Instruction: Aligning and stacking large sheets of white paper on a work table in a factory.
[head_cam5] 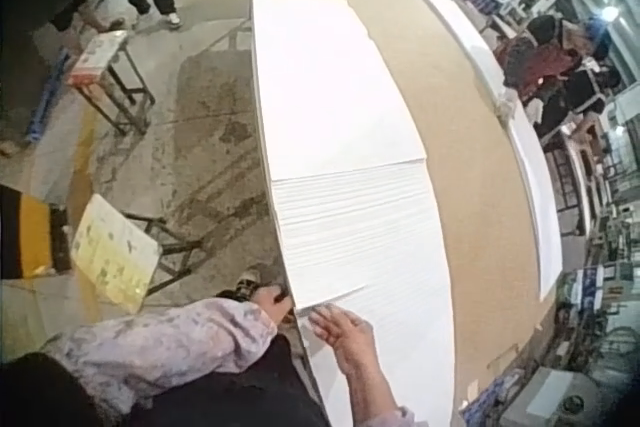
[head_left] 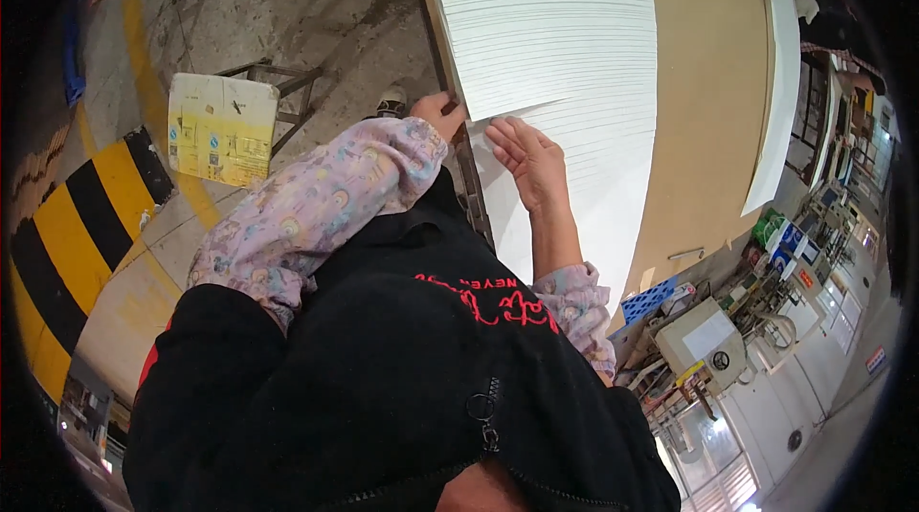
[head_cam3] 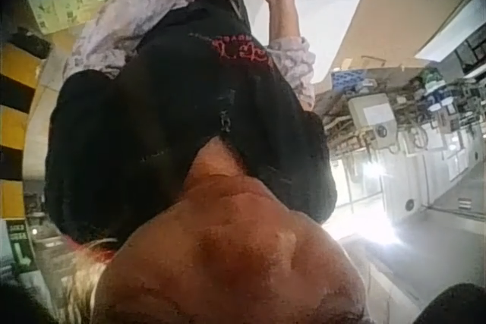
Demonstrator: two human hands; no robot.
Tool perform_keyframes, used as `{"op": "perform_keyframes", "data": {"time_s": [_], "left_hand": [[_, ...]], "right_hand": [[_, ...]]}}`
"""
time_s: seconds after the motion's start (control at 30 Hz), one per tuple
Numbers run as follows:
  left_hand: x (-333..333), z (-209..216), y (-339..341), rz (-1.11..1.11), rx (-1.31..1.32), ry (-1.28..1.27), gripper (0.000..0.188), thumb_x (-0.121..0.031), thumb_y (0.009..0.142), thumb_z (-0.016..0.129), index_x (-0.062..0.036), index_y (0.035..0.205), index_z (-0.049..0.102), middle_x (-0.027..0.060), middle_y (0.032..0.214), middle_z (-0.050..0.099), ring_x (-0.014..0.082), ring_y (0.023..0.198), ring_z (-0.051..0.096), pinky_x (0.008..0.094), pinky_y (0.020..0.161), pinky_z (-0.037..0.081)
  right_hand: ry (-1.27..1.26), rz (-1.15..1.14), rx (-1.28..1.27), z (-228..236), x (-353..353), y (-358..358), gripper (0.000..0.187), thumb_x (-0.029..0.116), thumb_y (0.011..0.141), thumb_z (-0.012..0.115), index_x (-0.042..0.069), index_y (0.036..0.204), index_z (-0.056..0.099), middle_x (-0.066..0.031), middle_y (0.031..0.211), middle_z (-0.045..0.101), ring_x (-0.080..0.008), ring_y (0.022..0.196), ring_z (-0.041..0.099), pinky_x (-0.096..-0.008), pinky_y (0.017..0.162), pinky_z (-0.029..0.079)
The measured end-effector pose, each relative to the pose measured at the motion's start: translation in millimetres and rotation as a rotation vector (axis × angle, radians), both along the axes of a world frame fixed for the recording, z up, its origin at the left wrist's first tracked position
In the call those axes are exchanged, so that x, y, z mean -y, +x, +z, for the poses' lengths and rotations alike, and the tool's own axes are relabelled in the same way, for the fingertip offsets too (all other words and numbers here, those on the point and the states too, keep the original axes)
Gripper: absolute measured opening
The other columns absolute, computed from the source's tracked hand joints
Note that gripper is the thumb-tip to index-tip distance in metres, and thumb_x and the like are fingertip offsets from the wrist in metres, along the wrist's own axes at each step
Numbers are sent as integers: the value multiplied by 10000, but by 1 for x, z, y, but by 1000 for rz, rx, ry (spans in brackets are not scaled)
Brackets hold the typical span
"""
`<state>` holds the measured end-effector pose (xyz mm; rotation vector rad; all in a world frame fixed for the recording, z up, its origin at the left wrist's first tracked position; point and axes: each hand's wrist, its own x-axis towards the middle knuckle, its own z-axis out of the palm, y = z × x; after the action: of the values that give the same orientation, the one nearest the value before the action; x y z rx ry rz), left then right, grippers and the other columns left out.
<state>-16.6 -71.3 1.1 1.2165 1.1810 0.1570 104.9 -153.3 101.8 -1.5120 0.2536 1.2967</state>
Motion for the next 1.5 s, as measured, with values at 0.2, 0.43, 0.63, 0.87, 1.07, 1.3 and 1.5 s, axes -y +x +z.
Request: {"op": "perform_keyframes", "data": {"time_s": [0.2, 0.43, 0.63, 0.87, 1.07, 1.3, 1.5], "left_hand": [[3, 30, 4, -95, 0, -95, 332, -246, 732, 635, 51, 870, 582, 127, 673, 613, 170, 564, 603, 281, 488, 478], [6, 22, 7, -122, -36, -121, 387, -271, 673, 693, 71, 825, 591, 139, 669, 619, 181, 569, 618, 294, 533, 498], [4, 20, 6, -129, -47, -107, 309, -226, 723, 676, 23, 885, 591, 73, 640, 600, 124, 499, 558, 248, 454, 446], [8, 5, -2, -130, -6, -80, 341, -256, 674, 699, 32, 828, 602, 130, 702, 630, 178, 605, 618, 285, 584, 498], [6, 20, 5, -173, 62, -65, 292, -208, 766, 626, 47, 900, 583, 104, 782, 623, 127, 661, 584, 252, 603, 459], [8, 15, 6, -180, 68, 0, 287, -192, 774, 605, 67, 894, 574, 105, 736, 618, 144, 659, 586, 266, 559, 464], [11, -18, 4, -183, 114, 11, 298, -166, 758, 622, 76, 912, 545, 112, 784, 613, 148, 722, 593, 274, 600, 488]], "right_hand": [[-22, -75, 81, -12, 2, 6, 182, 130, 792, 609, -30, 853, 548, -86, 779, 595, -144, 691, 599, -207, 539, 463], [-135, -5, 248, -19, -3, 11, 101, 64, 747, 633, -4, 717, 565, -70, 658, 595, -118, 579, 595, -184, 475, 416], [-135, 19, 293, -17, -12, 10, 131, 91, 734, 654, -8, 728, 569, -75, 667, 597, -119, 599, 598, -184, 488, 420], [-176, 187, 355, -20, -8, 14, 194, 146, 762, 633, -38, 751, 572, -109, 692, 617, -131, 597, 601, -200, 514, 442], [-136, 258, 442, 4, 5, 21, 240, 177, 805, 579, -62, 821, 570, -120, 734, 623, -151, 646, 611, -224, 544, 465], [-21, -69, 257, 9, 0, 12, 330, 151, 833, 550, -111, 1022, 478, -194, 975, 574, -242, 870, 596, -285, 701, 501], [14, -115, 131, 9, -6, 7, 307, 113, 835, 539, -114, 1024, 455, -201, 979, 561, -264, 880, 590, -302, 711, 515]]}}
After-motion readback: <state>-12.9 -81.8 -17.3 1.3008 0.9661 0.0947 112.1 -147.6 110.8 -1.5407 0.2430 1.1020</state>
